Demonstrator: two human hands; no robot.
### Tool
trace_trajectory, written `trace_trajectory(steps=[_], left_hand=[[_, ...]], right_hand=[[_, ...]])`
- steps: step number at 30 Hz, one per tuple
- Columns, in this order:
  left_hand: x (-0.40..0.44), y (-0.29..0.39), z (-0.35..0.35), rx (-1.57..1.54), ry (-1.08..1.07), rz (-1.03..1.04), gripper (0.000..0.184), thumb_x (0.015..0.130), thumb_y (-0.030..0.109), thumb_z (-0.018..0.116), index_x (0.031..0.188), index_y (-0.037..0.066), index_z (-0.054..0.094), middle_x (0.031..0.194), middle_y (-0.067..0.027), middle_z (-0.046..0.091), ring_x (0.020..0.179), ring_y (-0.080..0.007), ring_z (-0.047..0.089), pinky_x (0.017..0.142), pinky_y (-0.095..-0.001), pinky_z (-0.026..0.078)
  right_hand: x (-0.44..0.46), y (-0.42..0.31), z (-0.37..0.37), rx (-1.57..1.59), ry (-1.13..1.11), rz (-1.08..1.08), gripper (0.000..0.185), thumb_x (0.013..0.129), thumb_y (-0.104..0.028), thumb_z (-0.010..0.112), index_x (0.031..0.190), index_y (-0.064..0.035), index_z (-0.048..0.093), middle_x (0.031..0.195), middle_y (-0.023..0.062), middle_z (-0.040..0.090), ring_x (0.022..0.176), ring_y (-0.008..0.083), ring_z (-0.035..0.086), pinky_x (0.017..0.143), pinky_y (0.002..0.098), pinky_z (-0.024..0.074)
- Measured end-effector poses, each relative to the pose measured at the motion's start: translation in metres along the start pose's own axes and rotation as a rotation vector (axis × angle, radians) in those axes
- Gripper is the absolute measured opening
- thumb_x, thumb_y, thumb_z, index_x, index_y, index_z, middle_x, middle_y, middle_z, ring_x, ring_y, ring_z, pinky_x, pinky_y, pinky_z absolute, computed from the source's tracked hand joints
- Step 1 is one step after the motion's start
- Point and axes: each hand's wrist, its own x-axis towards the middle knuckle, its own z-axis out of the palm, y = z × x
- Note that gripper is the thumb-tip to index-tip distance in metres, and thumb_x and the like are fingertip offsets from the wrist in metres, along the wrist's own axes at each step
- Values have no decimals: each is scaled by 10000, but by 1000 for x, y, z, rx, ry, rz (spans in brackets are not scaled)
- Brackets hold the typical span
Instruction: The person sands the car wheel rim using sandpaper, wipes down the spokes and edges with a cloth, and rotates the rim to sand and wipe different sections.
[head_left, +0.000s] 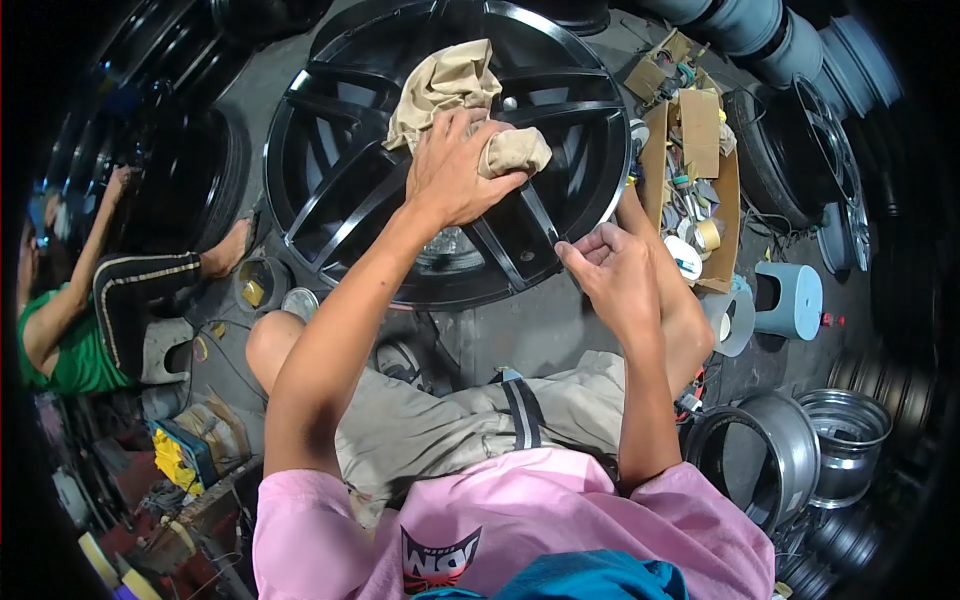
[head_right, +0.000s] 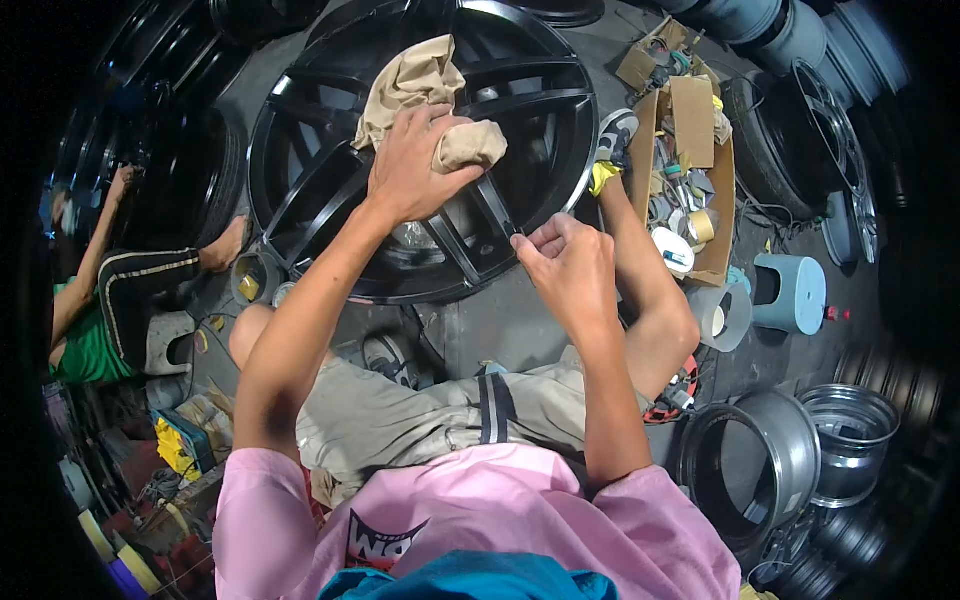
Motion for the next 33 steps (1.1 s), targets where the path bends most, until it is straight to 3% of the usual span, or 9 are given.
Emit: trace_trajectory(steps=[16,17,18,22,24,26,30,32,33], left_hand=[[1,0,2,-4,-12,9,638,814,429,853,1368,163,682,1441,-120,590,1356,-348,504,1146,-467,432],[1,0,0,-6,-18,1,641,810,421,861,1371,168,681,1446,-114,588,1360,-344,502,1152,-464,428],[2,-5,4,-9,-26,12,625,826,501,835,1339,176,688,1461,-109,565,1379,-335,478,1149,-479,424],[0,-2,1,3,-34,-15,647,849,465,832,1370,117,668,1465,-112,567,1381,-334,480,1153,-469,425],[1,0,4,3,-39,-11,656,865,428,834,1390,75,657,1467,-112,571,1385,-332,481,1162,-460,425],[2,-7,11,-1,-15,16,590,895,463,798,1373,147,660,1449,-131,570,1363,-354,489,1132,-499,420],[-15,21,10,106,-133,-27,670,927,374,793,1506,133,556,1625,-277,432,1530,-453,380,1272,-507,313],[-38,59,3,83,-91,-4,723,860,212,824,1514,74,548,1629,-331,390,1528,-514,363,1276,-522,310],[-53,79,3,85,-107,27,741,831,175,815,1509,37,546,1628,-344,383,1524,-532,357,1274,-535,310]], right_hand=[[19,-24,4,-4,22,-50,265,859,-193,849,836,51,748,669,161,729,602,250,727,633,379,569],[17,-13,8,-9,70,-123,262,854,-198,855,827,41,751,672,161,732,613,248,736,630,378,570],[12,-8,5,-8,75,-136,262,854,-198,855,827,41,751,672,161,732,613,248,736,630,378,570],[-3,0,0,48,11,34,256,845,-197,854,817,33,746,679,168,734,616,246,734,642,371,572],[12,-5,4,-3,40,-106,262,843,-201,852,819,36,742,683,170,733,624,255,733,651,372,572],[19,-12,7,51,62,-86,263,841,-205,851,821,34,743,686,173,730,627,270,732,652,377,572],[-1,0,2,-3,116,-177,253,839,-191,852,817,35,738,694,173,734,625,243,731,648,369,570],[-29,16,-11,117,35,-12,250,826,-170,868,781,30,725,647,104,709,602,148,679,633,312,544],[-37,41,-13,120,33,-3,250,826,-170,868,781,30,725,647,104,709,602,148,679,633,312,544]])
